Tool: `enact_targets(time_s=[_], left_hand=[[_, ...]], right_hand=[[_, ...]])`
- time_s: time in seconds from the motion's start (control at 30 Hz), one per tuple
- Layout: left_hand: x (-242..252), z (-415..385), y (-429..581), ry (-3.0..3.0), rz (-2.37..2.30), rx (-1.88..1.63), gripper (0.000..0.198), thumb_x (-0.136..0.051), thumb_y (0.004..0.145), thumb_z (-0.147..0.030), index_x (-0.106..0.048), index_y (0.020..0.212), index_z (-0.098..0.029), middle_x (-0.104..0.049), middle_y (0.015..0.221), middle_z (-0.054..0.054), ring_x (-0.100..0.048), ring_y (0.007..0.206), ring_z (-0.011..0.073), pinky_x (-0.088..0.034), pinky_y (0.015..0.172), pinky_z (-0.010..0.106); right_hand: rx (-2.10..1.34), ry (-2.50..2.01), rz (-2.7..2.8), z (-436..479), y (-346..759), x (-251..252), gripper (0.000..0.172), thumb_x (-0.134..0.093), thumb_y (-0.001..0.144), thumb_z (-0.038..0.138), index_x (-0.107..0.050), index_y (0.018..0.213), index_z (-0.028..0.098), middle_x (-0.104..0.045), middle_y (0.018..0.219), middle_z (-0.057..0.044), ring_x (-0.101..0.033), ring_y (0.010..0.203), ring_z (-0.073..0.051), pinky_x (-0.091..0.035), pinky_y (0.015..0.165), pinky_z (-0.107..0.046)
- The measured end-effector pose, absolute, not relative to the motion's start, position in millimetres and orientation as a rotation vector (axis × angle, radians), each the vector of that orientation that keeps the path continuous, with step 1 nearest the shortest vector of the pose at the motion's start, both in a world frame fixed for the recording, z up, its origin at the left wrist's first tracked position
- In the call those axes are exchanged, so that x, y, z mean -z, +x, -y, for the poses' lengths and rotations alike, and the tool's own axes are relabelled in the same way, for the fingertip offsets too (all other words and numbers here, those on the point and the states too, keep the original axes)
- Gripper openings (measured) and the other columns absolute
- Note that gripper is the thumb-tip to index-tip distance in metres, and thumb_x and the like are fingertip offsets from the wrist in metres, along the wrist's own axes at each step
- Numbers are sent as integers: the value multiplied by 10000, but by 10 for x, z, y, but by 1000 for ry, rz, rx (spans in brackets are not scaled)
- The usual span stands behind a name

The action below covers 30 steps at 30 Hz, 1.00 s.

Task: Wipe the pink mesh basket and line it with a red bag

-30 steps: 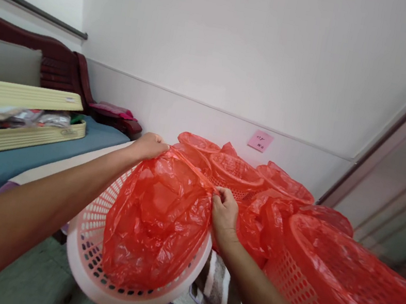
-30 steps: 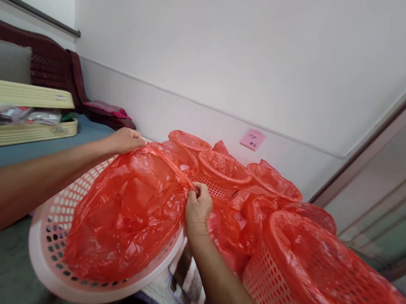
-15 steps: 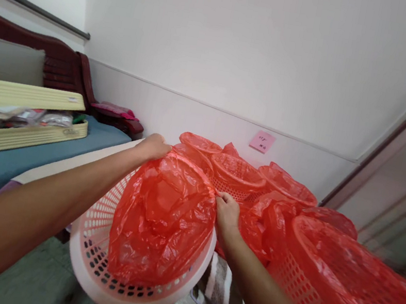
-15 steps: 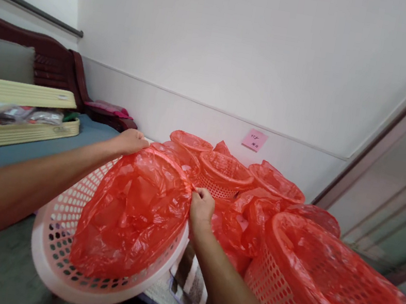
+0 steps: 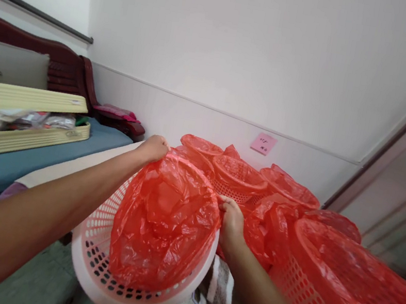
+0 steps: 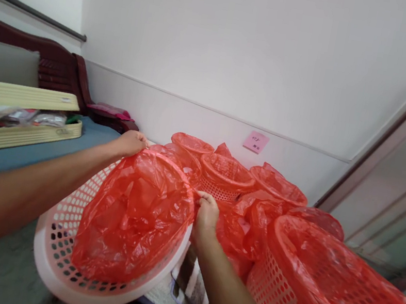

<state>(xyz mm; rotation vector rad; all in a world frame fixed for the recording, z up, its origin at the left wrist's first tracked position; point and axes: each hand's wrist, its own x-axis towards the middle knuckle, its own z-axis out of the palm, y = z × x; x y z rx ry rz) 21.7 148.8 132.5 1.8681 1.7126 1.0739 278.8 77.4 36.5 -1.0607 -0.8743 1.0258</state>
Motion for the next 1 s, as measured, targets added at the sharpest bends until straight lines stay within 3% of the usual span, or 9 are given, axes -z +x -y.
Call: enact_targets(time_s=[0.2,0.43,0.57,0.67,0.77,0.83,0.9,1.0], left_hand=[[-1307,-1538,145,1834,-1779,-1095,160,-640,812,-306,-628,770,-152,-636,655,-3,-575,585,128,-444,572,276],[-1311,-1563,219,1819,-1796,-1164,162,-634,820,-309,-647,804,-148,-662,688,12,-599,630,138,-460,616,289],[-1335,-1535,290,1827,-1777,-1171,183,-618,844,-334,-646,798,-159,-675,705,6,-612,649,143,-471,632,294],[-1350,-1520,328,1840,-1767,-1155,195,-619,858,-344,-638,791,-162,-671,724,-5,-613,660,138,-485,651,300],[-1360,-1519,362,1855,-1761,-1141,214,-627,865,-355,-627,783,-157,-659,736,-6,-608,667,133,-494,666,304],[-1368,-1519,392,1864,-1750,-1135,222,-631,866,-360,-627,785,-153,-651,734,-7,-604,667,132,-494,666,305],[-1379,-1512,436,1874,-1726,-1131,231,-633,865,-370,-631,798,-149,-648,736,-7,-602,666,131,-493,660,305],[-1411,-1476,526,1898,-1667,-1120,256,-634,866,-395,-637,808,-146,-646,740,-5,-596,662,127,-492,645,297]], right_hand=[[-1286,-942,1012,-722,2946,-487,185,-619,627,257,-661,799,204,-723,794,-42,-661,716,-215,-553,747,-380],[-1406,-924,923,-640,3120,-573,105,-709,688,257,-684,770,198,-714,795,-12,-635,707,-157,-532,718,-288],[-1499,-1091,1178,-554,3093,-502,120,-668,696,280,-642,649,173,-647,632,-8,-547,557,-128,-469,562,-257],[-1185,-1343,1387,-615,3129,-427,190,-605,688,326,-579,558,189,-541,492,27,-431,446,-110,-374,462,-249],[-755,-1451,1401,-766,3202,-482,142,-556,661,309,-553,558,211,-506,482,40,-433,475,-128,-367,494,-262],[-497,-1439,1420,-839,3203,-618,99,-533,674,289,-595,654,215,-586,600,16,-517,600,-161,-415,608,-295],[-195,-1403,1512,-862,3122,-785,159,-505,726,288,-633,784,212,-661,779,-27,-583,766,-198,-434,743,-339],[79,-1343,1701,-857,2860,-965,241,-479,820,319,-638,943,185,-676,966,-102,-600,904,-238,-433,818,-373]])
